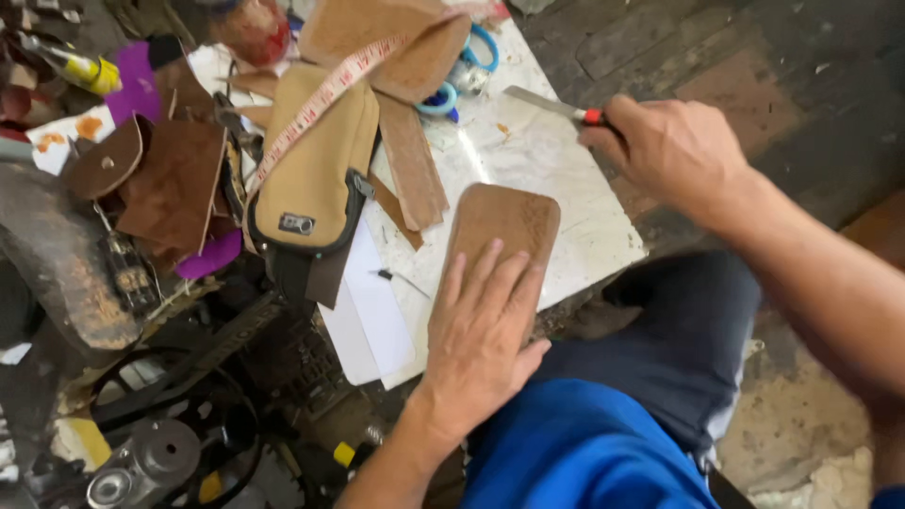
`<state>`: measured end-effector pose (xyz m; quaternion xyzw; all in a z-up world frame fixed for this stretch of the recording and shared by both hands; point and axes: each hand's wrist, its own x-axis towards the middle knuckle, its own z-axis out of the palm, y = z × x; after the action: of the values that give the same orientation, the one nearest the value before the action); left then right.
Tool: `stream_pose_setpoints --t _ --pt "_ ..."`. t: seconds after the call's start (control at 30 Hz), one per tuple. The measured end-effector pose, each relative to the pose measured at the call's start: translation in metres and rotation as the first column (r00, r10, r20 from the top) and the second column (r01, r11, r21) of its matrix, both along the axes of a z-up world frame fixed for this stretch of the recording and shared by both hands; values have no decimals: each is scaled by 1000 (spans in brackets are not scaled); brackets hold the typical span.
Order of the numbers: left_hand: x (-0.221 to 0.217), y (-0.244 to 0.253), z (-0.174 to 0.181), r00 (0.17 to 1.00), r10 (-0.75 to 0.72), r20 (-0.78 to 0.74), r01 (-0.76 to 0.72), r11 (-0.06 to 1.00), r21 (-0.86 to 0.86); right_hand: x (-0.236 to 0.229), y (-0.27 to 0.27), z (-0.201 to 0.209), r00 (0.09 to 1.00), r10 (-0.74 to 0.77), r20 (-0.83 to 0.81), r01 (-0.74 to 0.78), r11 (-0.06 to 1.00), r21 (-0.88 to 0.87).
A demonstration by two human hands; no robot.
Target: The person uses a utility knife to scrape the surface of a rectangular piece of brown leather on a workbench. They repeatedly scrape the same area, occasionally pausing to adjust the blade or reposition the leather.
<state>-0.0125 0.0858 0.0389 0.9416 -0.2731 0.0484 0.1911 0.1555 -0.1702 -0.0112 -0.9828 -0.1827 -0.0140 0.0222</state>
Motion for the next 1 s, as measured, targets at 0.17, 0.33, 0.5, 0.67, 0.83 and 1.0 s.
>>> stream_pose_setpoints --t 0.17,0.33,0.5,0.67,0.83,1.0 --pt "1 -18 -12 999 33 0 -33 999 1 -36 -27 18 965 -172 -196 230 917 326" --pt "14 -51 -22 994 92 52 -94 995 28 -92 -61 15 970 -97 -221 177 909 377" --pt "18 -81 -34 984 143 106 -154 983 97 -129 -61 6 984 -72 -160 108 967 231" --pt "5 -99 -40 944 168 282 -185 982 32 -139 -64 -6 997 -70 -17 70 997 16" --pt "3 -100 -41 928 176 330 -233 962 140 -137 -66 -1 996 -16 89 21 998 -53" --pt "6 -97 -36 905 148 399 -210 971 117 -140 -70 5 997 -46 55 51 993 -104"
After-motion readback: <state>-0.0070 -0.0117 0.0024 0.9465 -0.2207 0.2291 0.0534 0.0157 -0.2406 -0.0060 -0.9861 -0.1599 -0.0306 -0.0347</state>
